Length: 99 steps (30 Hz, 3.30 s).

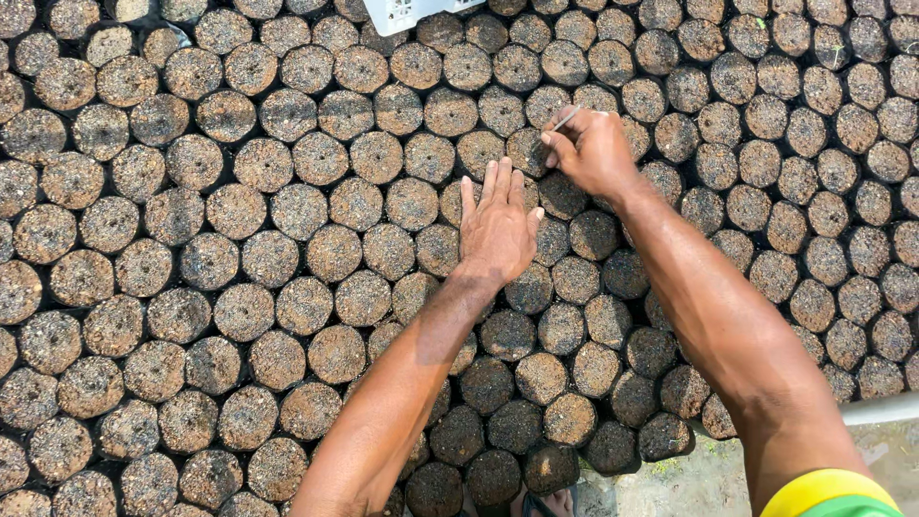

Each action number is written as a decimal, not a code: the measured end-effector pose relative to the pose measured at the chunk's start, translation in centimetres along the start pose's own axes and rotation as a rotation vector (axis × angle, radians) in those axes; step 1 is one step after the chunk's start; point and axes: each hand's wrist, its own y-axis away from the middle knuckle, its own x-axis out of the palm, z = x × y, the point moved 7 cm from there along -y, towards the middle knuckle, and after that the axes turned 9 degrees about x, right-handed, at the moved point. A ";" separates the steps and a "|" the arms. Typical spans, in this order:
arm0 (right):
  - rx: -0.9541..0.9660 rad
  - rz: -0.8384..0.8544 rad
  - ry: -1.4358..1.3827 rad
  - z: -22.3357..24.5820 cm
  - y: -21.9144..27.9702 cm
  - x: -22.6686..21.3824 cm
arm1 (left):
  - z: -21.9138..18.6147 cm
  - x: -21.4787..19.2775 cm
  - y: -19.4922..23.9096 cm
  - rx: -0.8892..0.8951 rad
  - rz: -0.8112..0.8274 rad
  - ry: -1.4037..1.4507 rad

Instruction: The person uses a small stick to poke holes in the center of numerous round soil pellets arranged in rows. The person then places seeds into the holes. The person works systematically across the rows of pellets.

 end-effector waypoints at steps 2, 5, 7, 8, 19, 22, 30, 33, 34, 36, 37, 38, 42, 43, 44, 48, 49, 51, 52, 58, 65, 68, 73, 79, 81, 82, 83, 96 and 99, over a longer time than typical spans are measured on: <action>-0.024 0.016 0.016 -0.2 -0.2 0.5 | 0.1 0.0 0.0 -0.012 0.009 0.005; -0.085 0.022 0.062 -0.7 -0.3 1.3 | 0.4 0.0 0.1 -0.023 0.012 0.004; -0.102 0.029 0.097 -1.1 -0.5 2.0 | 0.6 -0.1 0.2 -0.024 0.010 0.000; -0.096 0.034 0.113 -1.3 -0.7 2.5 | 0.7 -0.2 0.3 -0.021 0.009 -0.004; -0.259 -0.029 0.223 -0.3 -0.5 2.6 | 0.6 0.0 0.0 -0.011 0.031 -0.002; -0.180 -0.038 0.250 -0.4 -0.5 2.2 | 0.1 0.2 -0.2 0.000 0.041 0.006; 0.180 0.105 -0.314 -1.7 0.0 -1.2 | -0.4 -0.1 -0.3 0.011 0.002 0.031; 0.216 0.104 -0.443 -2.5 0.6 -3.0 | -0.5 0.1 -0.4 0.016 0.036 0.029; 0.209 0.089 -0.413 -2.8 0.9 -3.5 | -0.6 0.0 -0.4 0.017 0.018 0.038; 0.195 0.059 -0.354 -3.4 1.4 -4.0 | -0.8 0.0 -0.4 0.021 -0.016 0.057; 0.212 0.042 -0.295 -4.0 1.6 -4.3 | -1.0 0.1 -0.4 0.030 -0.018 0.052; 0.228 0.025 -0.236 -4.6 1.6 -4.6 | -1.2 0.2 -0.4 0.038 -0.021 0.047; 0.254 0.009 -0.114 -6.0 1.1 -4.5 | -2.1 0.6 -1.0 0.072 0.011 0.013; 0.245 0.004 -0.044 -6.2 0.9 -4.5 | -2.3 0.7 -1.2 0.075 0.009 0.022; 0.237 0.004 0.023 -6.3 0.8 -4.2 | -2.4 0.8 -1.1 0.074 0.011 0.031; 0.026 -0.053 0.193 -5.5 0.8 -4.1 | -2.6 1.2 -1.1 0.067 0.021 0.043; 0.063 -0.032 0.182 -5.9 0.7 -3.9 | -2.5 1.3 -1.2 0.065 0.028 0.041; 0.136 0.008 0.160 -6.7 0.6 -3.7 | -2.3 1.4 -1.3 0.062 0.038 0.036; 0.142 0.024 0.169 -6.8 0.5 -3.6 | -2.3 1.4 -1.3 0.061 0.040 0.032; 0.185 0.059 0.256 -7.4 0.0 -2.8 | -2.1 1.5 -1.4 0.050 0.074 0.022; 0.045 0.025 0.258 -7.2 0.0 -2.0 | -2.2 1.7 -1.5 0.053 0.051 0.016; 0.080 0.061 0.288 -8.0 -0.4 -0.9 | -2.1 1.6 -1.5 0.060 0.046 0.006; 0.120 0.087 0.341 -9.3 -0.6 -0.5 | -2.2 1.2 -1.2 0.073 0.025 -0.003; 0.165 0.103 0.531 -10.1 -0.7 0.2 | -2.6 0.3 -0.9 0.089 -0.039 0.012; 0.221 0.103 0.501 -10.2 -0.8 0.3 | -2.7 0.3 -1.0 0.088 -0.027 0.005; 0.195 0.079 0.462 -9.9 -0.7 0.1 | -2.8 0.2 -1.0 0.092 -0.035 0.006; 0.170 0.055 0.424 -9.6 -0.6 -0.1 | -2.9 0.1 -1.0 0.096 -0.043 0.007; 0.037 -0.158 0.198 -8.8 1.1 -9.0 | -5.7 2.1 -3.0 0.176 -0.032 0.069; 0.182 -0.097 0.244 -10.8 1.2 -9.3 | -6.4 2.9 -3.5 0.186 0.011 0.064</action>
